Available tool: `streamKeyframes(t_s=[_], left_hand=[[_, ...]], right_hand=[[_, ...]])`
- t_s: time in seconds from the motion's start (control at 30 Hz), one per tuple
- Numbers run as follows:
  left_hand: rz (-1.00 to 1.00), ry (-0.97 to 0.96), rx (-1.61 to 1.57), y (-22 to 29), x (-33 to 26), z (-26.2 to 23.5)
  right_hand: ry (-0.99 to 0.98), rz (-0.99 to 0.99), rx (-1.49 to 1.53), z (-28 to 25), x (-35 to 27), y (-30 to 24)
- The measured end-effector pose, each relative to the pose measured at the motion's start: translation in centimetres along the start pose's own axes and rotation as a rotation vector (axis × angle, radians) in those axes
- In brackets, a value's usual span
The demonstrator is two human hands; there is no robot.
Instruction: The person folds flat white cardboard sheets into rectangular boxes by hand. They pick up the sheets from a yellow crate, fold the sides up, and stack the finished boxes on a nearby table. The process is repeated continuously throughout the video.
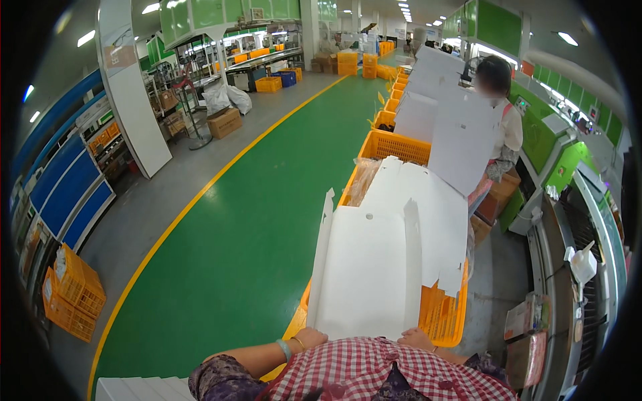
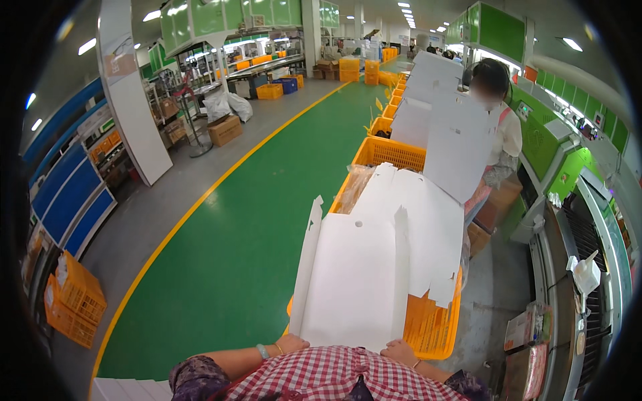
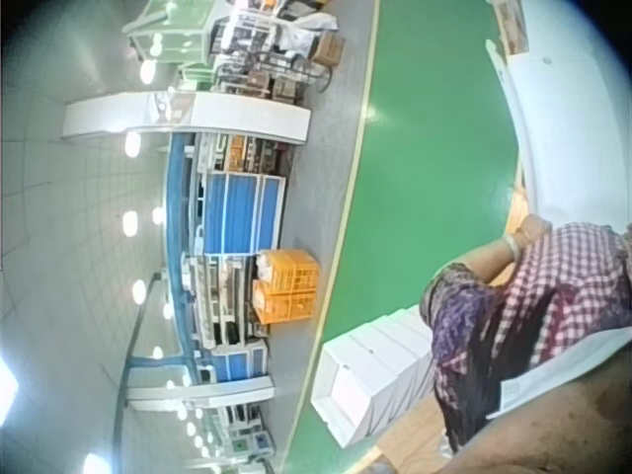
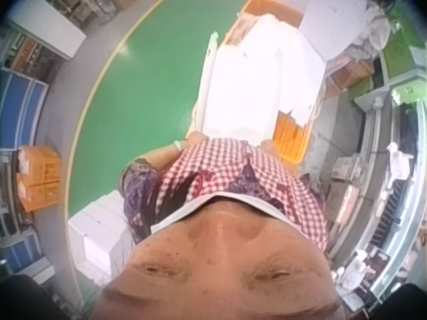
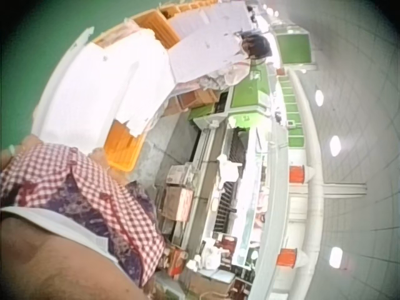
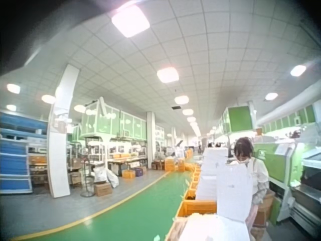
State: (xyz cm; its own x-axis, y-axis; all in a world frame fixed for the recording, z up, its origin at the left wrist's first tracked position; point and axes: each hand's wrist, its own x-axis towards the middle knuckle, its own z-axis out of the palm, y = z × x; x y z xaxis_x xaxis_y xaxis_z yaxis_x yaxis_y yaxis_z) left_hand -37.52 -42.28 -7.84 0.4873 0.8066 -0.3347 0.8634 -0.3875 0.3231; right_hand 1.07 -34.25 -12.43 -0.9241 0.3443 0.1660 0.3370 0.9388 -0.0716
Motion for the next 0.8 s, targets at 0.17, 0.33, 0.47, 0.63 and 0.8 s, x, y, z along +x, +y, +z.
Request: streamKeyframes(t_s=[0.17,0.33,0.47,0.63,0.8], left_hand=[[-0.035,0.050,0.012,0.7,0.1,-1.4],[0.113,0.136,-0.161,2.0,2.4,0.7],[0.084,0.122,-0.225,2.7,2.2,0.7],[0.055,0.152,-0.302,2.4,2.5,0.7],[0.027,0.177,-0.250,2.7,1.9,0.3]], right_hand=[[-0.060,0.042,0.009,-1.6,0.9,-0.5],[0.191,0.010,0.161,-1.2,3.1,-2.3],[0.188,-0.030,0.154,-0.4,3.3,-1.7],[0.173,0.042,0.145,-1.1,4.1,-2.3],[0.171,-0.006,0.110,-1.0,3.9,-2.0]])
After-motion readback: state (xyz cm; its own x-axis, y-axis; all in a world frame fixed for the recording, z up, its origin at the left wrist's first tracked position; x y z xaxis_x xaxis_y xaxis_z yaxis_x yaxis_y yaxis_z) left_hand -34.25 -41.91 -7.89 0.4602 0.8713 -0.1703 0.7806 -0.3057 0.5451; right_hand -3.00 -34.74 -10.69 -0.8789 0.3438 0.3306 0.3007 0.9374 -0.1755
